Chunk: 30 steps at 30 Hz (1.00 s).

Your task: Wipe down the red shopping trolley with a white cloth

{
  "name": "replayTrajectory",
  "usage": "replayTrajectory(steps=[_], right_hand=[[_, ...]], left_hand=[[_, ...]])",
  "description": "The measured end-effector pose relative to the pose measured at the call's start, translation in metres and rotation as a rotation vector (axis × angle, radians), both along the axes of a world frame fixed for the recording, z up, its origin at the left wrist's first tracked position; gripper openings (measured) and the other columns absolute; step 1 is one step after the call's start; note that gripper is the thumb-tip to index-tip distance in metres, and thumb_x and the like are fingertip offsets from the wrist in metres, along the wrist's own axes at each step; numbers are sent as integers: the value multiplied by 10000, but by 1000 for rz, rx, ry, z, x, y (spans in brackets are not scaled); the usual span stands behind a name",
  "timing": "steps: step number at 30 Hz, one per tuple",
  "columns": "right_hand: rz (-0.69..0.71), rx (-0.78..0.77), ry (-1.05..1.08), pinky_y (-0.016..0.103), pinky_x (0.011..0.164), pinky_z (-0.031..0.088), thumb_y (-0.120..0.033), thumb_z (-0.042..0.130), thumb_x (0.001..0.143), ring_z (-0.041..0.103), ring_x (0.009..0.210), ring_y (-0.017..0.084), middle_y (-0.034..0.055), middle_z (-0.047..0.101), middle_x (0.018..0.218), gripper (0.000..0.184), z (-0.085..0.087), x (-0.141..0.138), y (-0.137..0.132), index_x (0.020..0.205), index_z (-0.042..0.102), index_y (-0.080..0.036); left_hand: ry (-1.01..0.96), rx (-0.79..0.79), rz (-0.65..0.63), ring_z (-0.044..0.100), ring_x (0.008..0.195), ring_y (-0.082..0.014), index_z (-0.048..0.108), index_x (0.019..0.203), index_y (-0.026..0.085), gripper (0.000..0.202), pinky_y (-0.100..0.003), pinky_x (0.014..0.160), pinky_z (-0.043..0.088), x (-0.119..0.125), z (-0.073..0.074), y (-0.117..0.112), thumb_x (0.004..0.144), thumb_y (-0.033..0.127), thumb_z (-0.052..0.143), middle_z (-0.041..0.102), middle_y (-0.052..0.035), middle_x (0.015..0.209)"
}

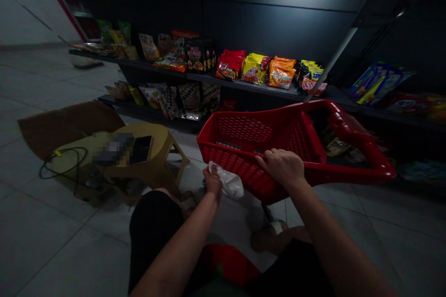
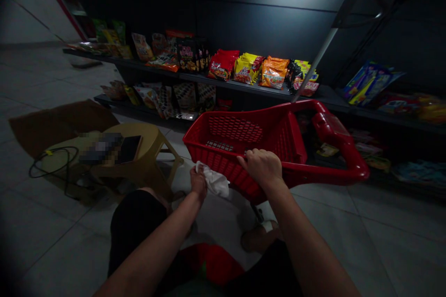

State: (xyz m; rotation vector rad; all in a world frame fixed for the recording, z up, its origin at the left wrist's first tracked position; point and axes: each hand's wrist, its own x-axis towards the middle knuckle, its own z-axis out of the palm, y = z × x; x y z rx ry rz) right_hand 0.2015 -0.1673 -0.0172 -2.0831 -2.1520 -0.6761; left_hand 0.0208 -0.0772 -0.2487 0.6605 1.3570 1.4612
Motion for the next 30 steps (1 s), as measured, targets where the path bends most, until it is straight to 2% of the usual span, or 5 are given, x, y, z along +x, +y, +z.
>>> replayTrajectory(steps=[4, 9, 16, 22, 30], right_hand=[[2, 8, 9, 317, 626, 274, -501, 434, 975, 632, 705, 200, 87, 699, 757, 450, -4, -2, 3, 782, 670, -169], [19, 28, 13, 320, 626, 268, -500, 447, 971, 628, 700, 207, 88, 698, 759, 442, -7, 1, 4, 778, 665, -167], [45, 16, 40, 311, 646, 285, -480, 414, 990, 622, 708, 196, 88, 701, 771, 456, -5, 1, 5, 773, 673, -173], [63, 28, 50, 309, 656, 295, -450, 439, 986, 623, 713, 195, 84, 701, 761, 421, -6, 1, 6, 776, 678, -174], [89, 41, 58, 323, 654, 290, -450, 453, 982, 632, 712, 199, 63, 699, 755, 406, -7, 1, 7, 758, 664, -185]], left_hand=[[-76, -42, 113, 591, 769, -93, 432, 1169, 263, 308, -248, 759, 489, 9, 16, 7, 949, 470, 492, 571, 25, 919], [-125, -58, 0, 586, 668, -108, 475, 1058, 232, 348, -266, 695, 490, 35, 26, -24, 853, 460, 639, 573, 35, 808], [-28, -13, 76, 567, 737, -95, 476, 1093, 239, 262, -243, 760, 453, 3, 53, -6, 910, 411, 550, 574, 28, 891], [9, 84, -127, 583, 764, -131, 566, 1011, 203, 325, -271, 769, 465, 41, 65, -51, 815, 439, 674, 609, 10, 861], [46, 173, -19, 567, 844, -124, 525, 1081, 230, 347, -248, 823, 437, 12, 84, -30, 862, 489, 599, 592, 13, 937]])
